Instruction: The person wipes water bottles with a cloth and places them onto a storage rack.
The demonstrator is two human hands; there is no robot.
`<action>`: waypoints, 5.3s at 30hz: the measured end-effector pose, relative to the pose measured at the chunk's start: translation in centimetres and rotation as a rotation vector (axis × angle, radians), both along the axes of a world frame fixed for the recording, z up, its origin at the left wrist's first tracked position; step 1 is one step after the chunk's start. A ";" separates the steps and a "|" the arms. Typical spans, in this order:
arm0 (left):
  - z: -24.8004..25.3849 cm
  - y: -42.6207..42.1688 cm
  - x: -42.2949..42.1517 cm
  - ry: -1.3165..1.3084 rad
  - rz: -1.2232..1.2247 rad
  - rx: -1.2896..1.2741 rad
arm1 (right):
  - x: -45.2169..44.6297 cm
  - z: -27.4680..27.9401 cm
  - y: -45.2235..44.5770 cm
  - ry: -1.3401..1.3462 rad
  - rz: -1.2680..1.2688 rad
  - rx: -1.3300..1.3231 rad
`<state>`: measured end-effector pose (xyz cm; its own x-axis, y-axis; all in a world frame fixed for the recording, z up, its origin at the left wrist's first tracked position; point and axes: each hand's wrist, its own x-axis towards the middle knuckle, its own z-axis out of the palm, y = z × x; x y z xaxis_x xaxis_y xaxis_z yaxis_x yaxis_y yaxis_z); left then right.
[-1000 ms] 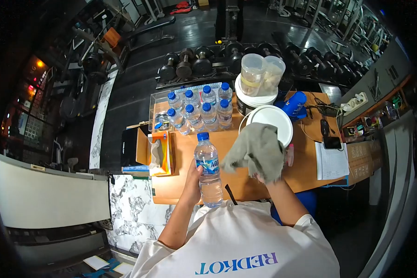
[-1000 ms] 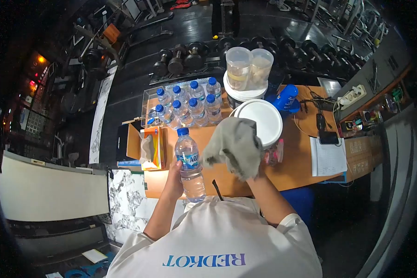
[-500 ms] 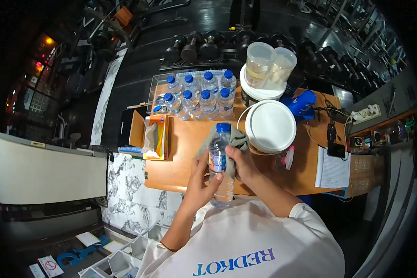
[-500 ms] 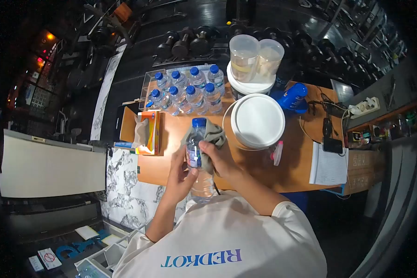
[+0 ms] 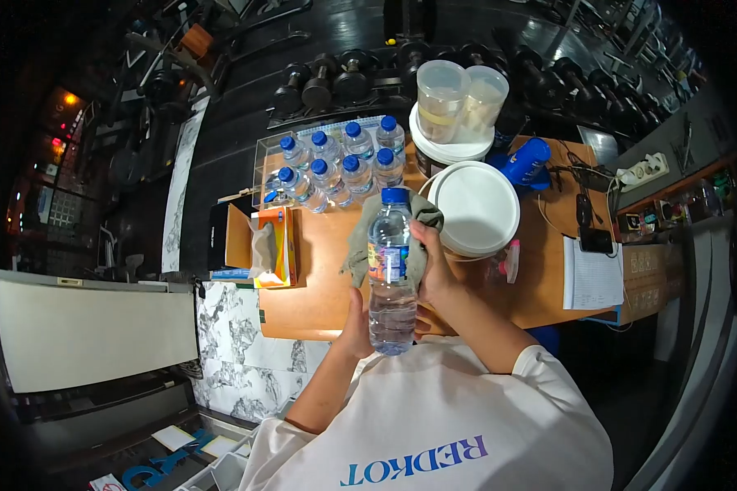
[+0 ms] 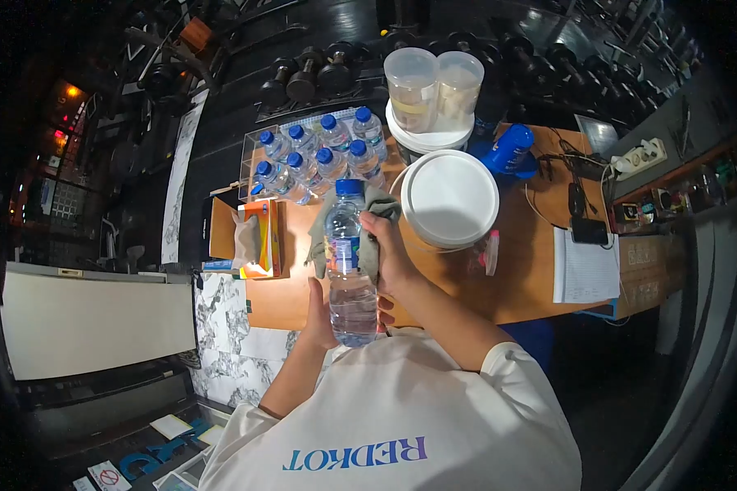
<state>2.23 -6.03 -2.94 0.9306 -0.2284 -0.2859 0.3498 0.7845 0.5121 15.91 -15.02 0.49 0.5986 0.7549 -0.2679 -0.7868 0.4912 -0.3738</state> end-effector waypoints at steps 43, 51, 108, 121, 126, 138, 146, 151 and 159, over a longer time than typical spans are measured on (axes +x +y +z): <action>1.6 2.8 1.6 -0.217 -0.002 0.672 | 0.0 -0.7 -0.5 -0.563 -0.017 -0.143; 7.6 2.5 1.1 -0.092 0.192 1.592 | -2.3 0.1 0.3 -0.588 -0.125 -0.229; -1.3 5.6 -0.9 0.069 0.915 0.479 | -5.0 4.5 3.2 -2.222 -0.070 -0.314; 4.2 7.2 -1.0 0.074 1.191 0.195 | -3.7 -3.7 -3.6 -1.333 0.162 -0.421; 4.6 5.1 0.5 -0.344 1.199 0.271 | -5.4 -5.1 -1.5 -0.641 0.197 -0.317; 3.7 2.1 1.8 -0.948 0.973 0.740 | -3.6 -4.3 -1.0 -0.657 0.275 -0.631; 1.7 0.6 1.7 -0.803 0.887 0.686 | -3.4 -4.7 -1.3 -0.084 0.496 -0.311; 1.9 1.4 2.1 -0.828 0.715 0.868 | -5.2 -7.0 0.1 -0.093 0.182 -0.160; -0.7 3.3 1.8 -0.712 0.716 1.100 | -6.9 -5.6 1.3 -0.250 -0.156 -0.313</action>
